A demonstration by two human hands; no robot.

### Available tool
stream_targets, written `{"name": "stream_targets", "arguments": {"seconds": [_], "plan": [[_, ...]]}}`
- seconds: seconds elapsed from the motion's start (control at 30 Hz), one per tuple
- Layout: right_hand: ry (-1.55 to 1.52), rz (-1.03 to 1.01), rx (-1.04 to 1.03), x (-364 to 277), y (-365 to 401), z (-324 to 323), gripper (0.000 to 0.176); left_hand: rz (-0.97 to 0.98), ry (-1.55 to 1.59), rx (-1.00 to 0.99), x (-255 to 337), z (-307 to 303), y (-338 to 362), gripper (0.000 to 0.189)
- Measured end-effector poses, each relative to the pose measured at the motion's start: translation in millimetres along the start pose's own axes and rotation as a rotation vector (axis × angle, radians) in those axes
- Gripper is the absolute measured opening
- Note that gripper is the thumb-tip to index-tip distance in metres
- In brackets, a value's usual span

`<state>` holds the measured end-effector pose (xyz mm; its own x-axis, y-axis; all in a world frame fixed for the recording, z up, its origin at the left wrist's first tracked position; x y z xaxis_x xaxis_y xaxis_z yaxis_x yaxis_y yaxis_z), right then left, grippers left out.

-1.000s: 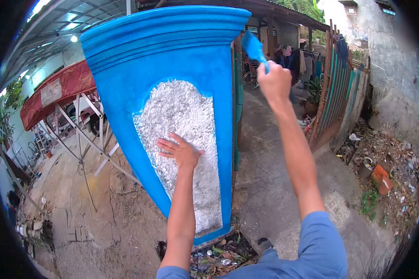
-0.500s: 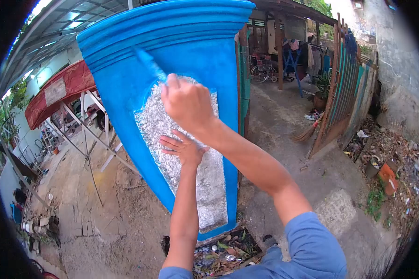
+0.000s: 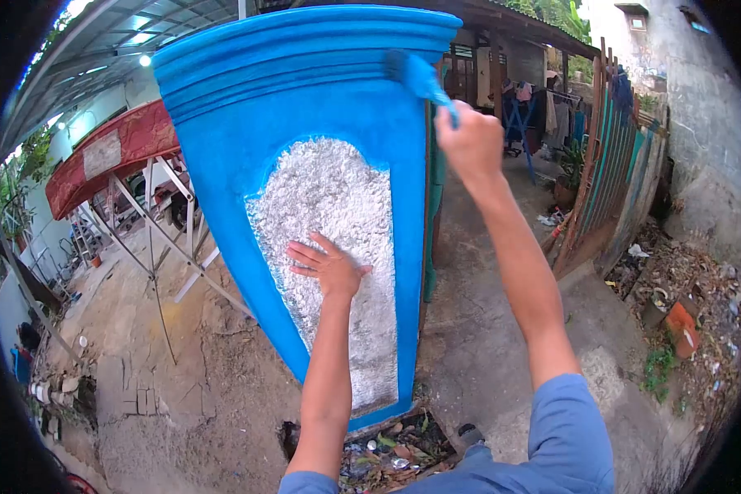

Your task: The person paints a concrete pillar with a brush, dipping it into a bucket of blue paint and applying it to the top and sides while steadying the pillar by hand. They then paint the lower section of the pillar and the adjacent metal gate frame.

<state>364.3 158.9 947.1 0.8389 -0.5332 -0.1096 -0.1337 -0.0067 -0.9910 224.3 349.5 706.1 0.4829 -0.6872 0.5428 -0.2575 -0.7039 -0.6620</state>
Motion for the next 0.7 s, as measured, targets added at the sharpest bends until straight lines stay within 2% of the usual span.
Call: {"name": "stream_targets", "arguments": {"seconds": [0.13,0.27,0.37,0.4,0.5,0.57,0.6,0.7], "plan": [[0.043,0.118,0.047,32.6,12.6,-16.7,0.023,-0.028,-0.002,-0.027,3.3,-2.8,-2.5,0.150],[0.143,0.124,0.071,5.3,10.9,-10.2,0.024,-0.008,0.030,-0.014,1.1,-0.9,-0.5,0.153],[0.112,0.137,0.016,-54.1,10.8,6.4,0.024,-0.053,0.018,-0.056,2.9,-3.1,-0.7,0.152],[0.146,0.083,-0.032,-79.2,12.2,2.5,0.023,-0.051,0.017,-0.050,2.7,-2.4,-0.7,0.152],[-0.046,0.005,-0.078,-145.8,23.0,-4.8,0.022,0.007,0.035,0.015,-5.7,6.9,-1.2,0.151],[-0.119,-0.126,-0.081,-187.0,31.9,-10.3,0.031,0.106,-0.171,0.172,-12.7,17.8,-3.7,0.150],[-0.258,-0.162,-0.064,-206.7,35.4,-8.8,0.036,0.120,-0.182,0.200,-15.7,20.3,-4.4,0.150],[-0.377,-0.237,-0.066,-251.7,37.2,-32.8,0.023,0.092,-0.123,0.162,-19.1,25.4,-4.2,0.150]]}}
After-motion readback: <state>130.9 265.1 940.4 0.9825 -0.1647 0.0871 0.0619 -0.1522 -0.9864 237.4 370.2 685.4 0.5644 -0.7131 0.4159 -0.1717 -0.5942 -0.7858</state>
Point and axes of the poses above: each hand's wrist, its own y-axis away from the middle knuckle, its own z-axis out of the palm, x = y × z, the point moved 3 cm from there along -y, towards the middle knuckle, and after that the axes turned 14 degrees about y, right-handed, at the moved point
